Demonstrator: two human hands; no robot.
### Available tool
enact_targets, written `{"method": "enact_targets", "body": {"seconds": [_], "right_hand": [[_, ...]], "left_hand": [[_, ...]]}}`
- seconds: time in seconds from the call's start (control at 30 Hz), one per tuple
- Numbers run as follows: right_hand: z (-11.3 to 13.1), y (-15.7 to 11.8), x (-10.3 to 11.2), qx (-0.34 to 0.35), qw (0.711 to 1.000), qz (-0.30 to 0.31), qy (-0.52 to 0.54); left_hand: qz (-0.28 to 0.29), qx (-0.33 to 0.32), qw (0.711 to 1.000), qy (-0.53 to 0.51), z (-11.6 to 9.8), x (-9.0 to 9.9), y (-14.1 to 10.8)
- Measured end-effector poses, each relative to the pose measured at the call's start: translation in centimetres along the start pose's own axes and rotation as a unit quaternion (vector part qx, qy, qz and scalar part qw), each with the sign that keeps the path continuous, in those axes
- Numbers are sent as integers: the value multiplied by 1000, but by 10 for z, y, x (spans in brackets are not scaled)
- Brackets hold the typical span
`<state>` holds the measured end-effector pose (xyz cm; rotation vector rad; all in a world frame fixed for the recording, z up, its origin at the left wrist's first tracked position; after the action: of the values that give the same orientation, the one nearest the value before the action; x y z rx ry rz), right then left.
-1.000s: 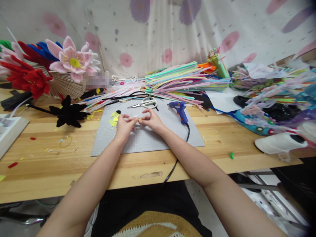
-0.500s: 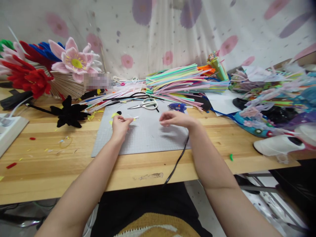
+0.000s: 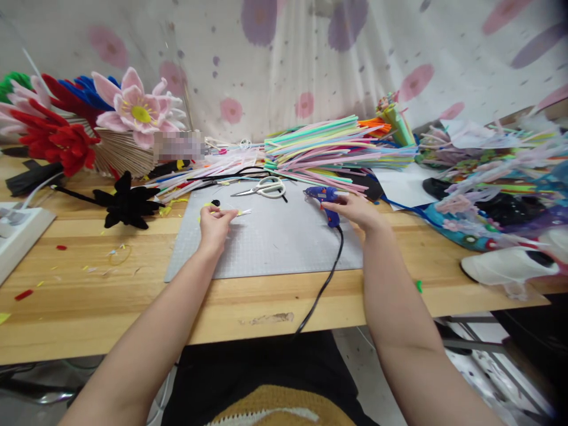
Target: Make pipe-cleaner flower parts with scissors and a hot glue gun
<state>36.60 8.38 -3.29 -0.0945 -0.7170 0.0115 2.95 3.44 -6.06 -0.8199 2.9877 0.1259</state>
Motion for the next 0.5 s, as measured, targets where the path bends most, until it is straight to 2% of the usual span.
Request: {"method": "enact_targets", "body": {"seconds": [0.07, 0.13, 0.23, 0.33, 0.4, 0.5], "right_hand": [[-1, 4, -15, -44, 999, 7, 31], [-1, 5, -22, -74, 996, -19, 39], [1, 5, -22, -100, 990, -85, 43], [9, 2, -20, -90, 979, -128, 131], [23, -2, -25, -38, 970, -101, 216], [48, -13, -48, 28, 961, 1, 277]], "left_hand": [[1, -7, 1000, -2, -1, 1, 0], [-1, -13, 1000, -4, -2, 2, 1], [-8, -17, 1000, -1, -3, 4, 1], [-4, -14, 1000, 3, -3, 4, 0], [4, -12, 1000, 9, -3, 2, -1], [10, -18, 1000, 22, -2, 1, -1]]}}
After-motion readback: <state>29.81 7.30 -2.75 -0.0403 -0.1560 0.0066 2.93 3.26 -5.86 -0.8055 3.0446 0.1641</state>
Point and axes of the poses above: each hand's wrist, its own y-axis towards the middle knuckle, its own x-axis out of the back of the hand, z = x × y, the point moved 5 cm from there along y, towards the middle knuckle, and after that the axes turned 10 degrees about -x, right-handed, at the moved point
